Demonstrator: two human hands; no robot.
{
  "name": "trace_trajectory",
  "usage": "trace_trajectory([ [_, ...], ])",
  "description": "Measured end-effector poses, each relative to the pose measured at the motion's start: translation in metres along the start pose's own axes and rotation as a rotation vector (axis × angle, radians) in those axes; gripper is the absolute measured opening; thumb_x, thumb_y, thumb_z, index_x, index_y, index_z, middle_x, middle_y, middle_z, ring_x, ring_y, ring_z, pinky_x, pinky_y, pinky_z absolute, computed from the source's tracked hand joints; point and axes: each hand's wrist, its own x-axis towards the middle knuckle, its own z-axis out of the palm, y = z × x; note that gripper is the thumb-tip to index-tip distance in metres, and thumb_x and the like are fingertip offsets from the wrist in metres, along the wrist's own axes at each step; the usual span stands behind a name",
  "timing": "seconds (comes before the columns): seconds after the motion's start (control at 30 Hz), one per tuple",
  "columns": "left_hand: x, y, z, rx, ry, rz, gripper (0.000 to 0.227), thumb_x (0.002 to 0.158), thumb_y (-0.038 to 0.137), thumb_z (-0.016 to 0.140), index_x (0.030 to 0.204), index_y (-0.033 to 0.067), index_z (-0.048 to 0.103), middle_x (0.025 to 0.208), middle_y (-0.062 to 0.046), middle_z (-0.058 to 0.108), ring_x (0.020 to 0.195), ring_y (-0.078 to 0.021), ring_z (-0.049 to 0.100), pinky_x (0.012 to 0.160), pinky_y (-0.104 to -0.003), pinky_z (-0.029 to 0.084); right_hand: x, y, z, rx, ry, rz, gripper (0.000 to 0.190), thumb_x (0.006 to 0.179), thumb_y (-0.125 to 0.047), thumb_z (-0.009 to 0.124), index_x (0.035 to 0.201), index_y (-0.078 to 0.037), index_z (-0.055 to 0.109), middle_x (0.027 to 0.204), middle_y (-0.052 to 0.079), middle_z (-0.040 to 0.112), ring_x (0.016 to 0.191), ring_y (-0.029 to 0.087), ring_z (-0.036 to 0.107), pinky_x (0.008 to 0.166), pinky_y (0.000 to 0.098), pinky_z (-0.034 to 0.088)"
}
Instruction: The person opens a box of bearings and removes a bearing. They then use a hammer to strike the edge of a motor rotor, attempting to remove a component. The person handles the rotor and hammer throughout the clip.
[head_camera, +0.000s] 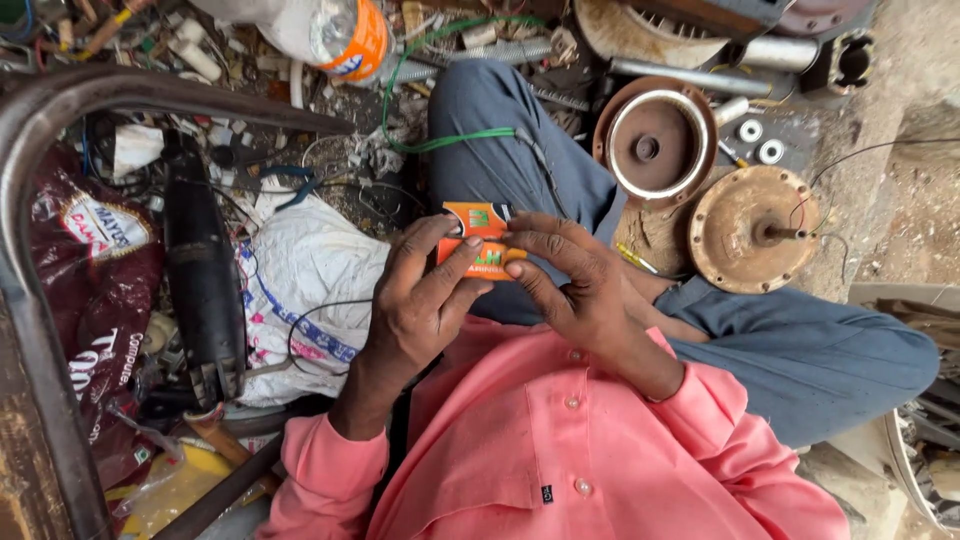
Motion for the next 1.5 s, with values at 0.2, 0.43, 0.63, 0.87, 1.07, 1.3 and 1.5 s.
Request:
trace_trajectory([
  [0.2,-0.004,0.003,0.008,0.011,0.118,-0.093,0.046,0.090,0.010,0.084,0.131,0.0016,0.063,0.129,-0.018,0.059,0.116,-0.0336,0.066,0.096,-0.039,0.058,-0.002,-0.011,0.007,-0.242,0.118,-0.039,0.027,0.089,-0.012,0.082,0.112,-0.003,0.071,0.100,0.014,0.064,0.087,0.026,0.067,0.072,0.0346,0.054],
  [0.43,-0.004,0.006,0.008,0.041,0.134,-0.078,0.051,0.085,0.013,0.087,0.128,0.0012,0.064,0.119,-0.015,0.060,0.110,-0.0313,0.066,0.090,-0.038,0.059,0.002,-0.017,0.005,-0.197,0.105,0.001,0.019,0.091,-0.009,0.080,0.106,-0.004,0.069,0.090,0.007,0.066,0.074,0.021,0.061,0.063,0.0330,0.049],
  [0.63,0.000,0.005,0.005,-0.035,0.153,-0.064,0.039,0.090,0.002,0.081,0.126,0.0028,0.067,0.122,-0.017,0.062,0.113,-0.0293,0.069,0.094,-0.037,0.061,0.003,-0.016,0.001,0.007,0.085,0.112,0.009,0.094,-0.006,0.076,0.099,-0.004,0.069,0.092,0.005,0.066,0.073,0.014,0.060,0.066,0.0292,0.051],
  [0.87,-0.005,0.005,0.005,-0.219,0.215,-0.159,0.021,0.092,-0.004,0.075,0.111,0.0017,0.068,0.116,-0.015,0.068,0.114,-0.0290,0.070,0.098,-0.036,0.059,-0.003,-0.014,0.001,0.036,0.108,0.150,0.010,0.091,-0.006,0.080,0.099,-0.005,0.075,0.095,0.006,0.071,0.079,0.012,0.063,0.067,0.0247,0.051],
  [1.07,-0.003,0.007,0.001,-0.244,0.231,-0.141,0.017,0.092,-0.005,0.076,0.105,0.0029,0.071,0.106,-0.011,0.072,0.113,-0.0282,0.072,0.099,-0.037,0.060,-0.005,-0.017,-0.003,0.070,0.109,0.137,0.009,0.092,-0.004,0.079,0.100,-0.004,0.074,0.097,0.006,0.071,0.083,0.010,0.066,0.073,0.0243,0.053],
  [1.3,-0.002,0.008,-0.002,-0.126,0.185,-0.122,0.021,0.091,-0.004,0.075,0.110,-0.0006,0.070,0.107,-0.015,0.070,0.110,-0.0302,0.071,0.094,-0.039,0.060,-0.007,-0.013,-0.001,0.065,0.047,0.271,0.014,0.090,-0.005,0.079,0.103,-0.003,0.076,0.093,0.007,0.071,0.080,0.012,0.066,0.071,0.0248,0.054],
  [1.5,-0.005,0.003,0.000,-0.195,0.171,-0.105,0.015,0.092,0.002,0.077,0.105,0.0015,0.069,0.100,-0.013,0.067,0.108,-0.0289,0.071,0.093,-0.038,0.060,-0.016,-0.010,-0.001,0.079,0.000,0.144,0.010,0.095,-0.006,0.076,0.104,-0.003,0.075,0.098,0.007,0.072,0.089,0.014,0.067,0.078,0.0256,0.053],
])
